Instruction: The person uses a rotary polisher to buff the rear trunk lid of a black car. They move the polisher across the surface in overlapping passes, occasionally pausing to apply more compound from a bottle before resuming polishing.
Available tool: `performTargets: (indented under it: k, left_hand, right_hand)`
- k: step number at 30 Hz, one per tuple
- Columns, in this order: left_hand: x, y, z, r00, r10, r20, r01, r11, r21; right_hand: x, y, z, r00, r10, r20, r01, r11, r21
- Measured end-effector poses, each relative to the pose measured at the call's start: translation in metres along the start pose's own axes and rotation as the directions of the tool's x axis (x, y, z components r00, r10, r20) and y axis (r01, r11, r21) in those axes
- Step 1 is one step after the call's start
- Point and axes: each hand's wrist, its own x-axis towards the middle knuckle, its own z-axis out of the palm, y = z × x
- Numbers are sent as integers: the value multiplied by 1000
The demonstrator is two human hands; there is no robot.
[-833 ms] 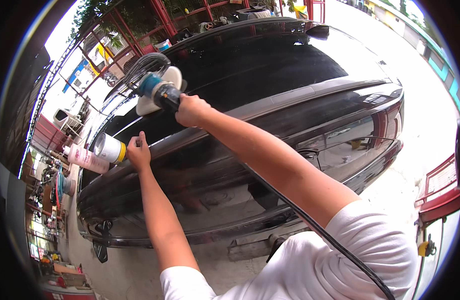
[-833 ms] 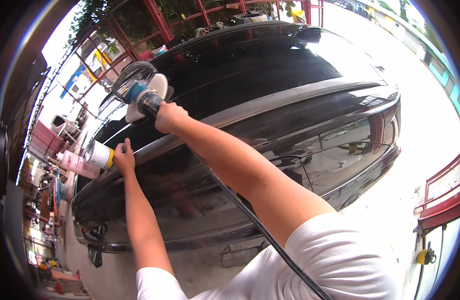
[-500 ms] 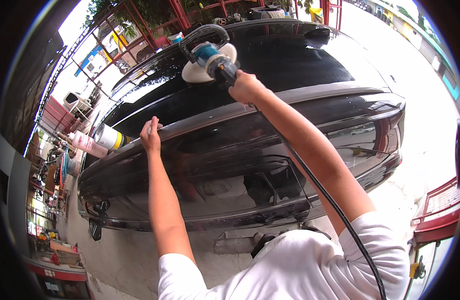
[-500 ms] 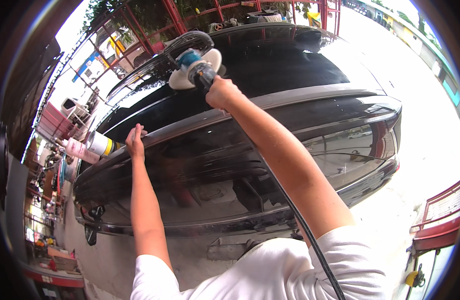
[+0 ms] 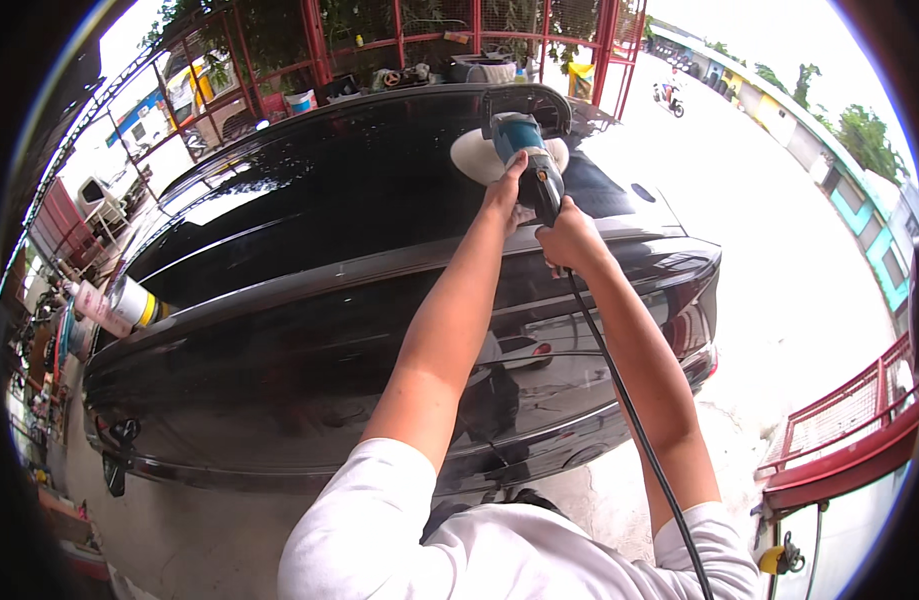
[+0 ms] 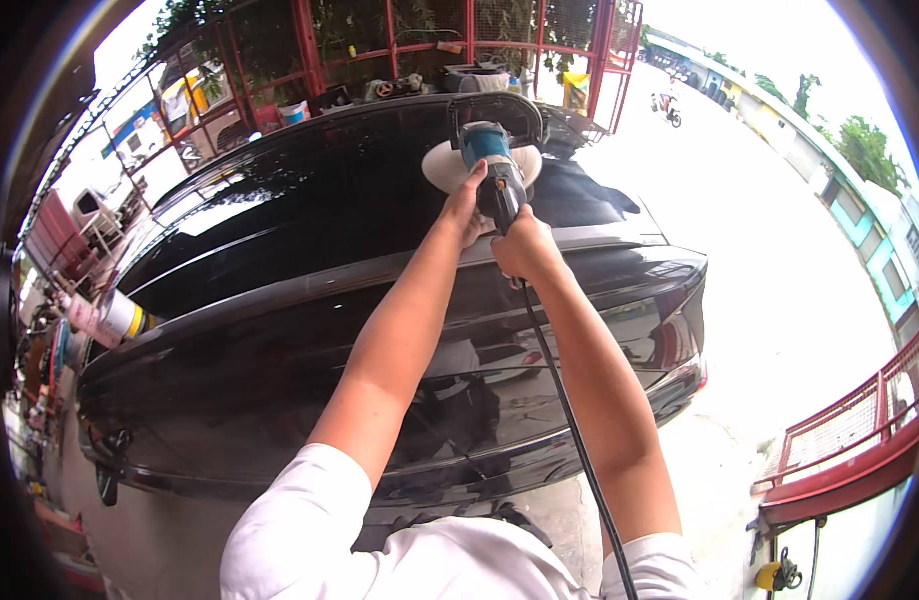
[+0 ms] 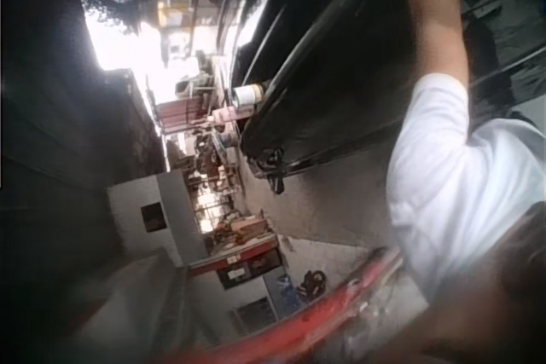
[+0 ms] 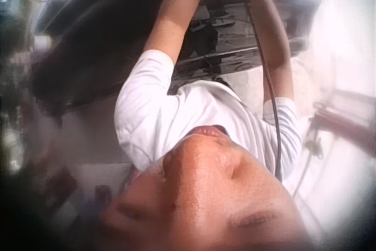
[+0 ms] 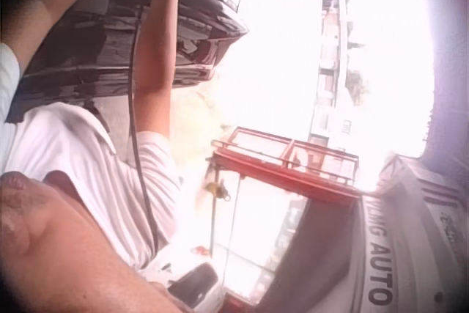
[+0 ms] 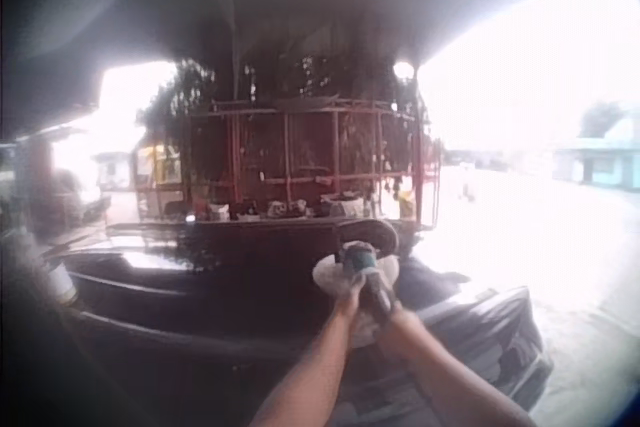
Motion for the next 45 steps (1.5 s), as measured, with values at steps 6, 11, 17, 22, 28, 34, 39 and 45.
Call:
performTargets:
  k: [6, 11, 17, 22, 28, 34, 39, 45]
  left_hand:
    - [52, -76, 137, 928, -41, 370, 124, 972, -201]
    - [99, -116, 134, 998, -54, 14, 55, 994, -100]
    - [20, -115, 115, 945, 121, -305, -153, 985, -84]
    - [-70, -34, 9, 752, 318, -577, -386, 922, 5]
    - [-193, 99, -174, 773, 498, -394, -621, 722, -306]
    - [-308, 208, -288, 669, 358, -651, -619, 754, -220]
    - [-364, 255, -382, 635, 433, -640, -636, 763, -115]
    - [-392, 261, -420, 574, 491, -655, -678, 733, -45]
  right_hand:
    - [-10, 76, -79, 968, 235, -85, -227, 970, 89]
    - [-38, 52, -88, 980, 197, 6, -197, 974, 110]
    - [-74, 53, -64, 983, 182, 22, -183, 968, 174]
    - [-88, -36, 6, 978, -10, 208, -8, 996, 88]
    - [-114, -207, 129, 920, -191, 343, 192, 981, 32]
    - [-131, -338, 229, 802, -349, 485, 399, 917, 1]
    - [-160, -411, 292, 730, -430, 530, 433, 892, 127]
    - [-177, -409, 322, 672, -566, 477, 508, 822, 258]
